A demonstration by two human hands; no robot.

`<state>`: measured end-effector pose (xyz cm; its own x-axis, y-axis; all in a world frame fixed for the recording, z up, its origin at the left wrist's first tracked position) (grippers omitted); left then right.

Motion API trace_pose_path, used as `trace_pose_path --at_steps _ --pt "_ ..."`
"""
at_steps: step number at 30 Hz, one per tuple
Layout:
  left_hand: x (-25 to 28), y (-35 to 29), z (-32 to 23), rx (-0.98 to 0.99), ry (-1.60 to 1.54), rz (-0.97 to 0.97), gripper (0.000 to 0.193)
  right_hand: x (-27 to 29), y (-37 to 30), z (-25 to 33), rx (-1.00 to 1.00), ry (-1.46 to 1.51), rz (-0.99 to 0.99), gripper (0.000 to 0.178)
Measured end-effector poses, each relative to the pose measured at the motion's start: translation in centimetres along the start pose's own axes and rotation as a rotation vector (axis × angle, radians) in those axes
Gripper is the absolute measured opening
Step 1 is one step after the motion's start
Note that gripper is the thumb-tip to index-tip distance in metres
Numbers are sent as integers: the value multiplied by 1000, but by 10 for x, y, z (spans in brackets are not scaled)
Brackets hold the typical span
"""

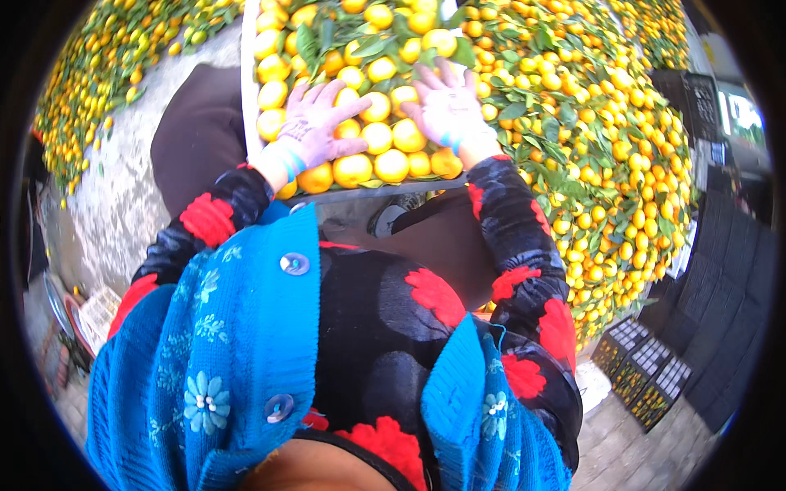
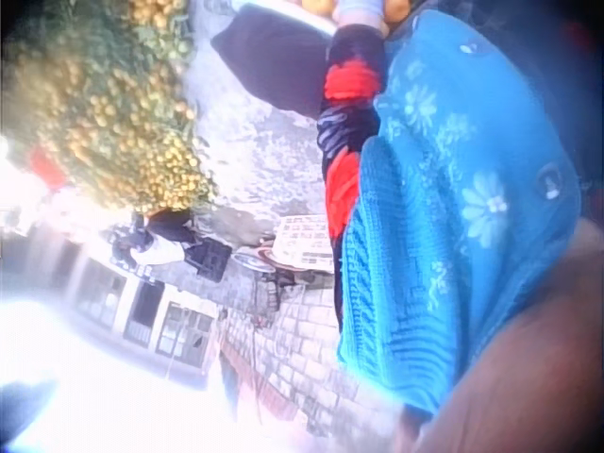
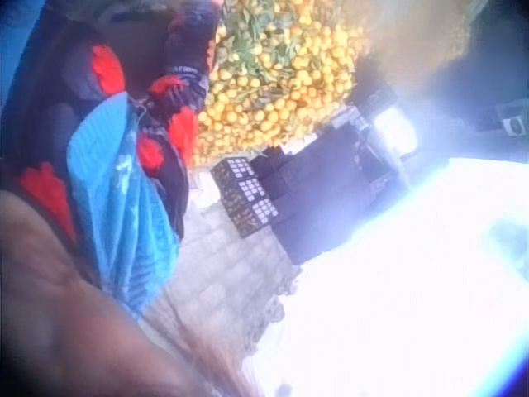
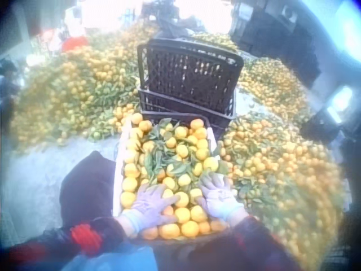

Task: The person sits on the ground and sorts oranges from a large pile into a white crate. They pick oranges by hand, place them into the crate, and occasionally adjust the arrangement. The person also picks up a fallen orange from the floor and adds it to the crate.

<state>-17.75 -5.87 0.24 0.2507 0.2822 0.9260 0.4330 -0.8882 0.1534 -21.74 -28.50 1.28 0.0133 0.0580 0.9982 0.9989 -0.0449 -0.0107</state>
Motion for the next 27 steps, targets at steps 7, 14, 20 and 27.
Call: trace_pose_path --at_steps 7,14,20,27 --pt "-1 -1 1 -28 115 2 64 31 -8 -16 -78 256 -191 43" --pt "2 -3 -3 -152 230 48 75 38 -114 -199 -632 618 -501 30" --pt "4 1 -5 -154 220 62 73 -69 -273 -338 -1578 506 -415 33" --pt "7 3 -9 -160 245 87 70 -101 -324 -409 -1807 466 -125 78"
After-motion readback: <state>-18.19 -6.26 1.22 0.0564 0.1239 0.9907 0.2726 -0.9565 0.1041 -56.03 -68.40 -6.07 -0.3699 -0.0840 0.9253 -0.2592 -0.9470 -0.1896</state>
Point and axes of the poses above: each hand's wrist, its own y-axis towards the middle knuckle, its own x-axis out of the back of the hand, z = x × y, the point moved 3 cm from there along y, towards the middle knuckle, and after that the axes turned 14 degrees about -x, right-handed, at the moved point
